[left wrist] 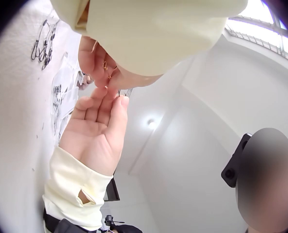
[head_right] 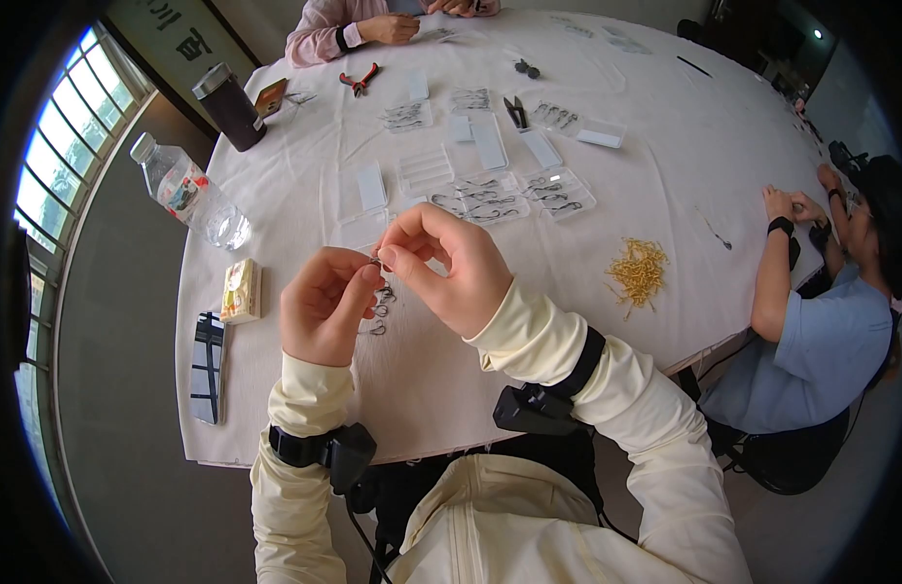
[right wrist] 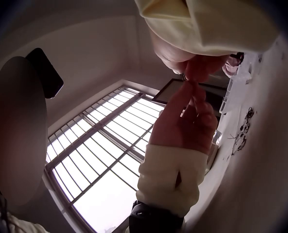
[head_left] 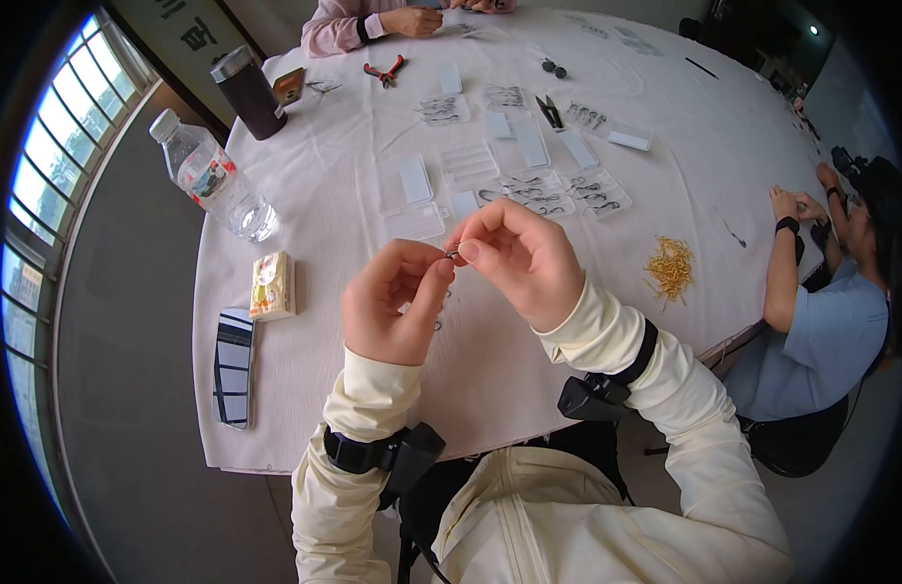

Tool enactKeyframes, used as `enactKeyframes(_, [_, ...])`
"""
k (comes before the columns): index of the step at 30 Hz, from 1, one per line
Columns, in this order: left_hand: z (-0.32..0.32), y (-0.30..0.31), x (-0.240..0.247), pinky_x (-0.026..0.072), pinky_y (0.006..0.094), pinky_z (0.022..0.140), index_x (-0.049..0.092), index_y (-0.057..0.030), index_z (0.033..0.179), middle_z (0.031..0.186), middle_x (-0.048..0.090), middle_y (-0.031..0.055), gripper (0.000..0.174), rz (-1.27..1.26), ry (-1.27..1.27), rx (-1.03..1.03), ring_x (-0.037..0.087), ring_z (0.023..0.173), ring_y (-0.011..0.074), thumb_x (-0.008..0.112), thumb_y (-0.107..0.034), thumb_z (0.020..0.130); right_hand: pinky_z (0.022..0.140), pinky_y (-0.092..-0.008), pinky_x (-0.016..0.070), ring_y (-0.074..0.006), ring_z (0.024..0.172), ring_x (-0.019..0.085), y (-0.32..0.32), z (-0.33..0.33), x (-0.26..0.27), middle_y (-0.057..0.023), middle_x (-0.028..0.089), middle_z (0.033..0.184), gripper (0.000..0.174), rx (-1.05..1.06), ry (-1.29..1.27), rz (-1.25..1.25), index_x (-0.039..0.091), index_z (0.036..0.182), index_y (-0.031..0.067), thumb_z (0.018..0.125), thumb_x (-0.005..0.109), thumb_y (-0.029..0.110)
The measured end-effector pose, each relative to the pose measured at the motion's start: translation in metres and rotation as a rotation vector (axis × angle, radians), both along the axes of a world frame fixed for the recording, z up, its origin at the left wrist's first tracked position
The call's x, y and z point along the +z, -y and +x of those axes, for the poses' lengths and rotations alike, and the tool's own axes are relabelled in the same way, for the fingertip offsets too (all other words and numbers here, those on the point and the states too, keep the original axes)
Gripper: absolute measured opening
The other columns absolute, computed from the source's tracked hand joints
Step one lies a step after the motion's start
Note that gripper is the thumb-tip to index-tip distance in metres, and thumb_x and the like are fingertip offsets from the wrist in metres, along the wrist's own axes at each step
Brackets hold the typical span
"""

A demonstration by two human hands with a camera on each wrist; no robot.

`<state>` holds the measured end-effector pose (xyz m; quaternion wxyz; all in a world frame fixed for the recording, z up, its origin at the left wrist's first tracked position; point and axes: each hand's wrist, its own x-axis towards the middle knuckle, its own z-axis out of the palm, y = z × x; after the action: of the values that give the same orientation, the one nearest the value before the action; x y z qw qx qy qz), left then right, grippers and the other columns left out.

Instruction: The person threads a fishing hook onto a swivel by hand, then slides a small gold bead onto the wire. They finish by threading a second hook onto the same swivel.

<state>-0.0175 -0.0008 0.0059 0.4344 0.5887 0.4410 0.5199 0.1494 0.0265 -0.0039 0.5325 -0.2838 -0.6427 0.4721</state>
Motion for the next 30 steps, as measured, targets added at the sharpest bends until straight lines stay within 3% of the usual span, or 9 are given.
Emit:
enactKeyframes(9, [-0.001, 0.000, 0.001, 0.0471, 0.0194, 0.061, 0.060, 0.0026, 0.090, 0.078, 0.065, 0.0023, 0.007, -0.058, 0.036, 0.019, 0.060, 0.069, 0.0058, 0.061, -0.004, 0.089, 0.077, -0.0236, 0.0475, -0.0087, 0.083, 0.058, 0.000, -0.001, 0.003, -0.0039, 0.062, 0.090, 0.011, 0.026, -0.039, -0.072, 0.058, 0.096, -0.0003, 0.092, 0.058, 0.010])
enactKeyframes(11, [0.001, -0.002, -0.002, 0.0437, 0.0189, 0.056, 0.061, -0.0008, 0.091, 0.076, 0.062, 0.0009, 0.008, -0.010, 0.030, 0.025, 0.054, 0.063, 0.0046, 0.063, -0.009, 0.090, 0.077, -0.0235, 0.0475, -0.0087, 0.084, 0.058, 0.001, -0.002, 0.003, -0.0042, 0.062, 0.090, 0.012, 0.048, -0.034, -0.067, 0.057, 0.097, -0.0005, 0.092, 0.058, 0.010])
enactKeyframes(21, [0.002, -0.001, 0.000, 0.0442, 0.0188, 0.056, 0.060, 0.0023, 0.088, 0.073, 0.063, 0.0011, 0.009, -0.035, 0.021, 0.017, 0.056, 0.063, 0.0045, 0.062, -0.006, 0.089, 0.072, -0.0230, 0.0463, -0.0079, 0.079, 0.057, 0.001, -0.001, 0.001, -0.0028, 0.062, 0.086, 0.008, -0.039, 0.046, -0.064, 0.057, 0.093, 0.0000, 0.090, 0.059, 0.007])
enactKeyframes(30, [0.002, 0.000, 0.002, 0.0414, 0.0184, 0.053, 0.059, 0.0003, 0.088, 0.071, 0.059, -0.0002, 0.009, -0.070, 0.103, 0.025, 0.052, 0.061, 0.0036, 0.061, -0.008, 0.090, 0.069, -0.0244, 0.0467, -0.0092, 0.073, 0.056, 0.006, 0.000, 0.014, -0.0017, 0.060, 0.081, 0.007, -0.229, 0.336, 0.244, 0.057, 0.088, 0.0016, 0.085, 0.063, 0.002])
